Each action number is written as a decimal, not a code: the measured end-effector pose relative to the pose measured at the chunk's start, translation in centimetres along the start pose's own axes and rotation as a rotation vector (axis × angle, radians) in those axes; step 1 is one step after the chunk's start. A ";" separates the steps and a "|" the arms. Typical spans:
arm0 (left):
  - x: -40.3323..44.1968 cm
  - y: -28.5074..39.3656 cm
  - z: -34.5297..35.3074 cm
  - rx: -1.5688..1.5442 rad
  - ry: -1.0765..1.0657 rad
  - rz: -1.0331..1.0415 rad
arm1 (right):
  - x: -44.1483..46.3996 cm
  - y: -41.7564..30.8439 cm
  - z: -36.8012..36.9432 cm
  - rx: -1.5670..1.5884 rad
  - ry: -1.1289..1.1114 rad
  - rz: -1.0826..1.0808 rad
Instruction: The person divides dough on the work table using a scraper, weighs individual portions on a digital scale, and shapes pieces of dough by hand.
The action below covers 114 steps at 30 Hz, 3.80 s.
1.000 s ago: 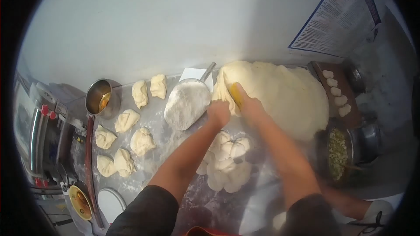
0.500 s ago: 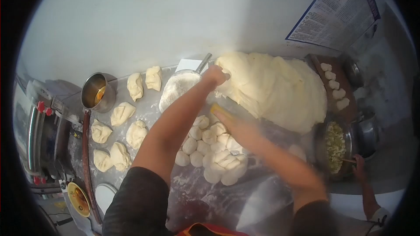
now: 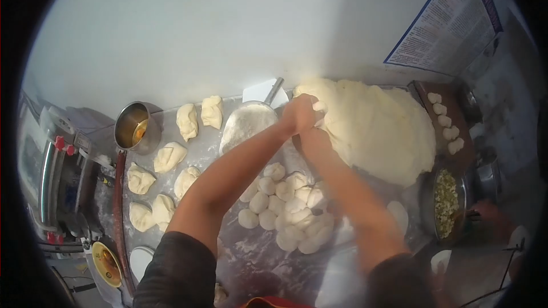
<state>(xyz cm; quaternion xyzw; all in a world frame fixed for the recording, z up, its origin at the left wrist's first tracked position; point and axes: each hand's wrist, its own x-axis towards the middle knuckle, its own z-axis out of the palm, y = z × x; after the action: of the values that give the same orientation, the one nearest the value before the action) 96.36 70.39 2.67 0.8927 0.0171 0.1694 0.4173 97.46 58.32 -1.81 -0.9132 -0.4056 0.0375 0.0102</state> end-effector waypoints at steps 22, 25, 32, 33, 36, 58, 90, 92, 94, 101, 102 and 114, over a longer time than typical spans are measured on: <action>-34.3 23.4 -18.6 -0.733 -0.156 -0.230 | -45.9 -12.7 -18.4 0.469 -0.154 0.022; -40.6 18.8 -13.4 -0.811 -0.066 -0.366 | -49.2 -13.8 -17.3 0.468 -0.220 0.216; -46.8 10.3 -8.2 0.383 -0.256 -0.286 | -53.4 -15.5 -16.7 0.560 -0.165 0.332; -46.4 10.7 -8.5 0.436 -0.161 -0.284 | -54.0 -15.6 -16.4 0.573 -0.124 0.320; -43.2 12.3 -9.8 0.374 -0.153 -0.326 | -54.9 -15.5 -15.1 0.590 -0.007 0.274; -45.2 10.3 4.6 0.539 -0.131 -0.051 | -56.2 -15.7 -13.9 0.628 0.044 0.400; -50.5 8.6 -0.9 0.139 -0.041 -0.320 | -43.6 -22.5 -4.1 0.528 -0.082 0.116; -50.8 8.4 -0.6 0.169 -0.013 -0.347 | -42.5 -22.6 -3.8 0.557 -0.095 0.092; -50.6 8.2 -0.1 0.189 -0.005 -0.414 | -41.0 -22.8 -3.4 0.577 -0.100 0.087; -50.6 7.4 -1.3 0.067 -0.020 -0.500 | -38.4 -23.6 -0.8 0.449 -0.069 0.114; -51.0 7.6 -2.6 0.026 0.024 -0.458 | -38.1 -23.7 -0.8 0.424 -0.085 0.126; -61.9 -1.9 -21.1 -0.071 0.620 -0.882 | -38.4 -24.2 -0.4 0.373 0.046 0.080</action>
<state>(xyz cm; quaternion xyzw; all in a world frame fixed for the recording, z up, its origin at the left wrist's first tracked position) 31.61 76.57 -4.02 0.6944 0.5067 0.2340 0.4542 53.92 46.04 2.09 -0.9115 -0.3548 0.0916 0.1868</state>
